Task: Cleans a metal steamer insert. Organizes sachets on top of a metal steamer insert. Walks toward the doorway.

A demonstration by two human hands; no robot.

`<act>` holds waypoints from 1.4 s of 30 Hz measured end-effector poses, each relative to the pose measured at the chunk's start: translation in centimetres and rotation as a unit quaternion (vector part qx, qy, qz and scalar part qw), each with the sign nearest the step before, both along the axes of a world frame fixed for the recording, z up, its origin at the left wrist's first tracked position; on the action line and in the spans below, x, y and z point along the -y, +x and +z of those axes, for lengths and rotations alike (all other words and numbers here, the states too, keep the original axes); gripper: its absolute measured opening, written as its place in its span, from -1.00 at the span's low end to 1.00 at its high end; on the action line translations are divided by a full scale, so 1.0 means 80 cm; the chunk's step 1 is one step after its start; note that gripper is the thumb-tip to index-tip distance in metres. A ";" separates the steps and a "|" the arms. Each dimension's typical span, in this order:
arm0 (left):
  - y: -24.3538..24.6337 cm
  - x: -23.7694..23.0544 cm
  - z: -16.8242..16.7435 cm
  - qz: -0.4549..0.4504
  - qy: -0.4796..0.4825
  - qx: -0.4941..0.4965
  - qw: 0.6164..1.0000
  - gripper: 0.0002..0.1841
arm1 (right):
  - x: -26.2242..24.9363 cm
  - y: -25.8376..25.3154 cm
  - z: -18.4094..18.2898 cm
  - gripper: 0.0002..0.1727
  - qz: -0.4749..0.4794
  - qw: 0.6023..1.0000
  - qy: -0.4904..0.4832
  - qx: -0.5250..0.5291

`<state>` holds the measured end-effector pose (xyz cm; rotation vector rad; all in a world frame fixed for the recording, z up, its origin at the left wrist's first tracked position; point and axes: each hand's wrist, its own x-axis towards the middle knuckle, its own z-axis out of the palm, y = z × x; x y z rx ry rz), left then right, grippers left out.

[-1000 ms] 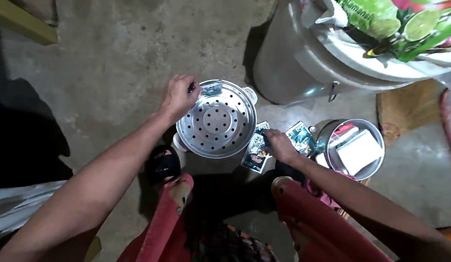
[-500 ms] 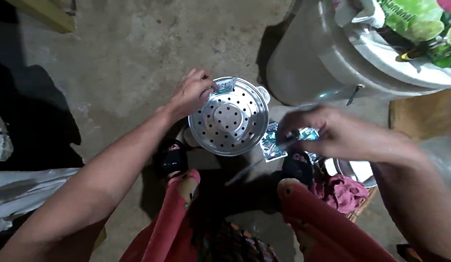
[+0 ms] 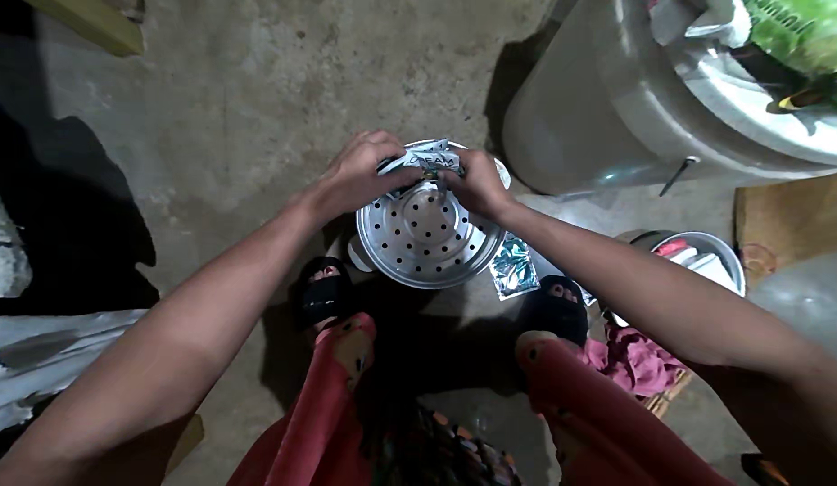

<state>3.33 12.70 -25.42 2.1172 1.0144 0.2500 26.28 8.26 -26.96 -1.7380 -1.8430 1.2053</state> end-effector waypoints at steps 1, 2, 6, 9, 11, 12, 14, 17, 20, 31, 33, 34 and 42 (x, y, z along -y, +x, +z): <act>0.000 0.002 -0.002 -0.006 0.018 -0.013 1.000 -0.53 | -0.001 -0.002 -0.002 -0.67 -0.014 1.000 -0.019 0.001; 0.000 0.004 -0.007 -0.010 0.042 -0.017 0.999 -0.55 | -0.001 -0.005 -0.004 -0.64 -0.021 0.999 -0.034 -0.002; 0.003 0.014 -0.018 0.005 0.122 -0.028 0.992 -0.77 | -0.001 -0.017 -0.002 -0.52 -0.019 0.998 -0.056 0.020; 0.007 0.020 -0.018 0.032 0.147 -0.023 0.988 -0.84 | -0.008 -0.018 0.005 -0.29 0.001 0.988 -0.101 0.116; 0.009 0.022 -0.017 0.050 0.138 -0.012 0.989 -0.85 | -0.010 -0.016 0.004 -0.23 -0.003 0.986 -0.110 0.122; 0.011 0.022 -0.014 0.061 0.121 -0.009 0.991 -0.85 | -0.010 -0.013 0.005 -0.23 -0.007 0.988 -0.110 0.109; 0.014 0.021 -0.006 0.078 0.073 -0.015 0.994 -0.82 | -0.008 -0.006 0.006 -0.28 -0.009 0.992 -0.102 0.073; 0.017 0.020 -0.002 0.075 0.041 -0.038 0.996 -0.76 | -0.005 0.002 0.012 -0.40 -0.002 0.992 -0.105 0.063; 0.016 0.021 -0.012 0.041 0.093 -0.023 0.995 -0.72 | 0.003 0.012 0.013 -0.45 0.002 0.993 -0.099 0.061; 0.014 0.025 -0.026 0.060 0.186 -0.005 0.981 -0.66 | 0.069 0.100 0.032 -0.59 -0.114 0.990 -0.019 -0.083; 0.014 0.025 -0.025 0.057 0.181 -0.021 0.982 -0.66 | 0.090 0.123 0.027 -0.63 -0.146 0.986 -0.010 -0.074; 0.014 0.025 -0.025 0.054 0.183 -0.030 0.981 -0.68 | 0.102 0.132 0.022 -0.64 -0.157 0.986 -0.012 -0.062; 0.016 0.032 -0.025 0.011 0.297 -0.076 0.952 -0.71 | 0.185 0.154 -0.048 -0.50 -0.078 0.985 -0.087 0.128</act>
